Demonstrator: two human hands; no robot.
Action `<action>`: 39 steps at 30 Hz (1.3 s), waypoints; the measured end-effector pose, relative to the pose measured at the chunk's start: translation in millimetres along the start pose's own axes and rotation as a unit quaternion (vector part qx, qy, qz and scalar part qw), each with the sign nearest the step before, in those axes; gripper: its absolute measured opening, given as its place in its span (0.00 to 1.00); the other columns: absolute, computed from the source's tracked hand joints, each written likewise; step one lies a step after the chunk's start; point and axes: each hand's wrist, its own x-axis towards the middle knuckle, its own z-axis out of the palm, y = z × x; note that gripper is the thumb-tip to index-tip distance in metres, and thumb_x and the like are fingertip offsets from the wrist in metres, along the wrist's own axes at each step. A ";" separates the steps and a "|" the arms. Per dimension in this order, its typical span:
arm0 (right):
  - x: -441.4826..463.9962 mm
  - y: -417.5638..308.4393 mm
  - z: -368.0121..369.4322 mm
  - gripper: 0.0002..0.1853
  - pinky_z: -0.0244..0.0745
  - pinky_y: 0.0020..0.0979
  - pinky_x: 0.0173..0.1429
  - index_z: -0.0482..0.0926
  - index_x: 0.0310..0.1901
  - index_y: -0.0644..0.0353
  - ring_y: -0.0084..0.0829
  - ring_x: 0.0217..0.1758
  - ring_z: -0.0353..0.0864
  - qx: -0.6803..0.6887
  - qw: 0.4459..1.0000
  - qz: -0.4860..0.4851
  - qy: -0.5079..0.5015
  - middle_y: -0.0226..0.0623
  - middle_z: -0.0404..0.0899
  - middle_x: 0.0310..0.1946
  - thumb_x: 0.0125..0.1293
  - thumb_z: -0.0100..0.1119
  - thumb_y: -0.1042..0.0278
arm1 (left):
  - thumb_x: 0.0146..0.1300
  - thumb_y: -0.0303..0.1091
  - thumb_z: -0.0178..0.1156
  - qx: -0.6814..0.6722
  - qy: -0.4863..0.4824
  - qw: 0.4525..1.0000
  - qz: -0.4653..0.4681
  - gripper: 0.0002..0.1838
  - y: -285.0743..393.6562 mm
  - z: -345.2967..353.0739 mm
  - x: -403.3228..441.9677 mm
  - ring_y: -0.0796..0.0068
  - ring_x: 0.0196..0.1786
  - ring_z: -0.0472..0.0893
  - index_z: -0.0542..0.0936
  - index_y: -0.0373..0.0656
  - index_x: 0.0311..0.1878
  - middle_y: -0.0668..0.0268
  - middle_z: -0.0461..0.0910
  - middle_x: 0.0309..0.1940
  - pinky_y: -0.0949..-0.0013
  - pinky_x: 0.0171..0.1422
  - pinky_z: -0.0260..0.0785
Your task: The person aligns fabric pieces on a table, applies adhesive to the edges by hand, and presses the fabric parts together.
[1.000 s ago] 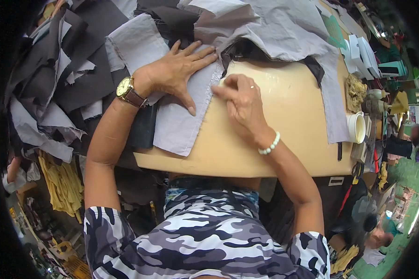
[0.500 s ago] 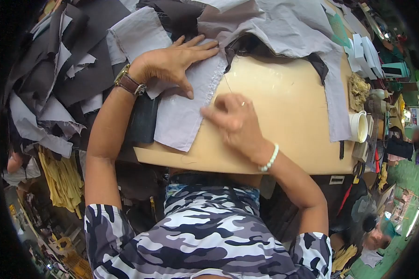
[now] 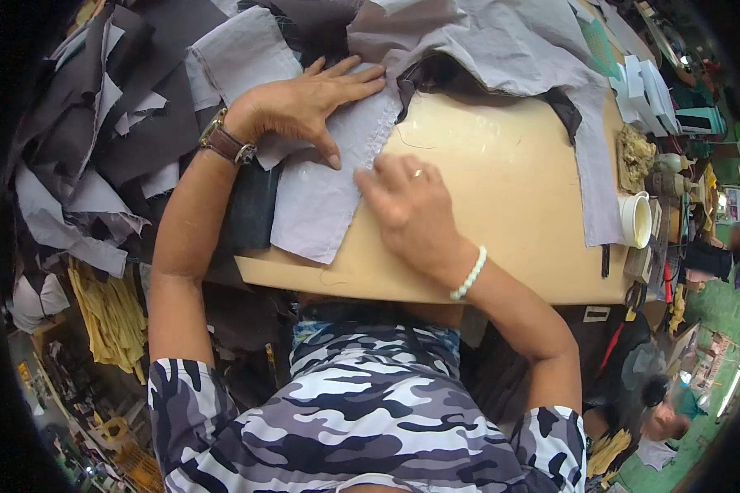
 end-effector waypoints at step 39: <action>-232.0 214.0 -190.6 0.10 0.62 0.48 0.60 0.83 0.33 0.52 0.45 0.63 0.67 -0.365 0.836 0.409 -0.020 0.43 0.73 0.56 0.50 0.54 0.74 | 0.27 0.51 0.77 0.057 0.064 0.996 0.008 0.39 41.7 -3.1 -31.6 0.53 0.44 0.75 0.71 0.39 0.40 0.58 0.71 0.38 0.58 0.46 0.68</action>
